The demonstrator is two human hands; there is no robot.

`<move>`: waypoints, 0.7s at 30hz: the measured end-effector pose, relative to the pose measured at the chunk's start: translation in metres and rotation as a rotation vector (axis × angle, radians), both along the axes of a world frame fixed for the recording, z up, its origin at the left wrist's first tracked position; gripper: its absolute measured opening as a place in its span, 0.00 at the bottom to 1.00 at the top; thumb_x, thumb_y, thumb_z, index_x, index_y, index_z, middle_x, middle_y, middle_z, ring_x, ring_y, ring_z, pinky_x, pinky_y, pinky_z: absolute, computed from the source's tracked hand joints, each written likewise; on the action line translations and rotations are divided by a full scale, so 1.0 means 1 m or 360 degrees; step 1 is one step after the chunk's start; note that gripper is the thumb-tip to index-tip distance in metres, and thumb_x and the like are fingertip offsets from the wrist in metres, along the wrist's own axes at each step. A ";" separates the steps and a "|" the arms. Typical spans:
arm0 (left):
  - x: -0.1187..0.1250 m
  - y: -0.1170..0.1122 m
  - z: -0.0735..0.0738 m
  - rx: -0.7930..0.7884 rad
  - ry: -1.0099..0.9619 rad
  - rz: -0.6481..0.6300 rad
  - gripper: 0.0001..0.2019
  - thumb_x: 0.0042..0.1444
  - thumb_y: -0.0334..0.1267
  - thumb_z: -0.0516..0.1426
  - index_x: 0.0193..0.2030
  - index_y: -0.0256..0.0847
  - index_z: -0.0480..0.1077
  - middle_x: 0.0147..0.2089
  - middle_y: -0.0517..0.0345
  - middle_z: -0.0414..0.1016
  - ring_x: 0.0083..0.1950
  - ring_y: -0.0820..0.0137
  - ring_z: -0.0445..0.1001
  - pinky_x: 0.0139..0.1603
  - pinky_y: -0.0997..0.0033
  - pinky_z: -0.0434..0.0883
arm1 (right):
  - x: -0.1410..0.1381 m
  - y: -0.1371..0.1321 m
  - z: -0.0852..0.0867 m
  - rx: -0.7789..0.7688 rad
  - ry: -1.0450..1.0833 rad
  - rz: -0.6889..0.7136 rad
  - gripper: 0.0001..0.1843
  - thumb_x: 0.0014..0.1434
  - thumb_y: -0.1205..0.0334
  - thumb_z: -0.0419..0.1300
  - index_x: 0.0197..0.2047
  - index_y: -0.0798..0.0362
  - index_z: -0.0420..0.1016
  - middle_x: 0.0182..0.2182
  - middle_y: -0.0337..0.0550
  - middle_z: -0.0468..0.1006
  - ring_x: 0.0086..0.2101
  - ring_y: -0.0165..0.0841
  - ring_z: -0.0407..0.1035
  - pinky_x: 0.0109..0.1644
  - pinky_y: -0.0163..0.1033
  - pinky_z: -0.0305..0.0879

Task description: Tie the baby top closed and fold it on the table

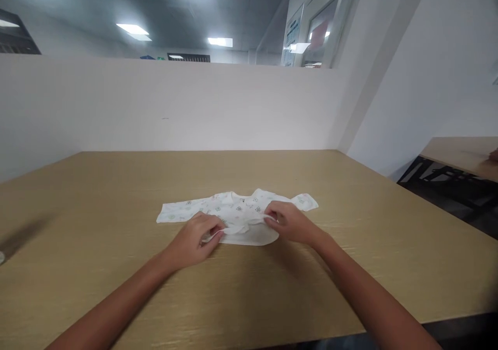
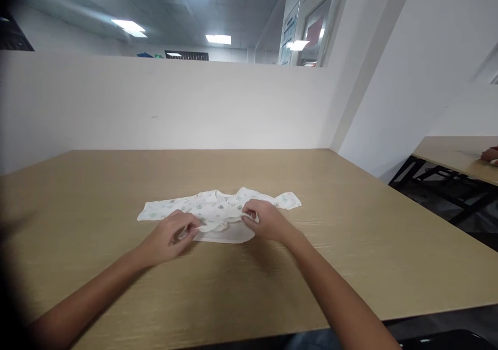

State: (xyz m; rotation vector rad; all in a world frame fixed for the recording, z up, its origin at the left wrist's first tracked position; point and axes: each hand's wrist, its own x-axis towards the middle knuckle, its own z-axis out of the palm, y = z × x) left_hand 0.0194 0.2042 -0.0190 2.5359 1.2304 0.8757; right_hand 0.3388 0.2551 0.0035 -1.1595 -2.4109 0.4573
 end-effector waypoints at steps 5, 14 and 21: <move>0.003 -0.001 0.004 -0.0201 -0.0303 0.0187 0.06 0.68 0.40 0.54 0.40 0.42 0.69 0.34 0.62 0.71 0.35 0.70 0.67 0.39 0.68 0.63 | -0.004 0.004 -0.005 0.0425 0.0148 -0.0246 0.04 0.65 0.67 0.56 0.43 0.55 0.69 0.39 0.42 0.71 0.35 0.29 0.61 0.39 0.36 0.54; 0.000 0.012 0.017 -0.0456 -0.0404 -0.0167 0.18 0.70 0.47 0.54 0.31 0.41 0.72 0.32 0.59 0.73 0.36 0.69 0.71 0.40 0.69 0.65 | -0.050 -0.032 -0.028 0.0158 -0.0106 0.0387 0.02 0.61 0.66 0.61 0.39 0.54 0.73 0.39 0.40 0.73 0.38 0.30 0.64 0.41 0.35 0.55; 0.009 0.119 -0.004 -0.0313 -0.0214 0.0314 0.18 0.66 0.49 0.53 0.53 0.43 0.76 0.56 0.51 0.74 0.60 0.59 0.70 0.64 0.59 0.65 | -0.054 -0.033 -0.030 0.0099 -0.0151 0.0327 0.04 0.67 0.67 0.57 0.39 0.56 0.72 0.41 0.42 0.73 0.41 0.30 0.64 0.43 0.36 0.57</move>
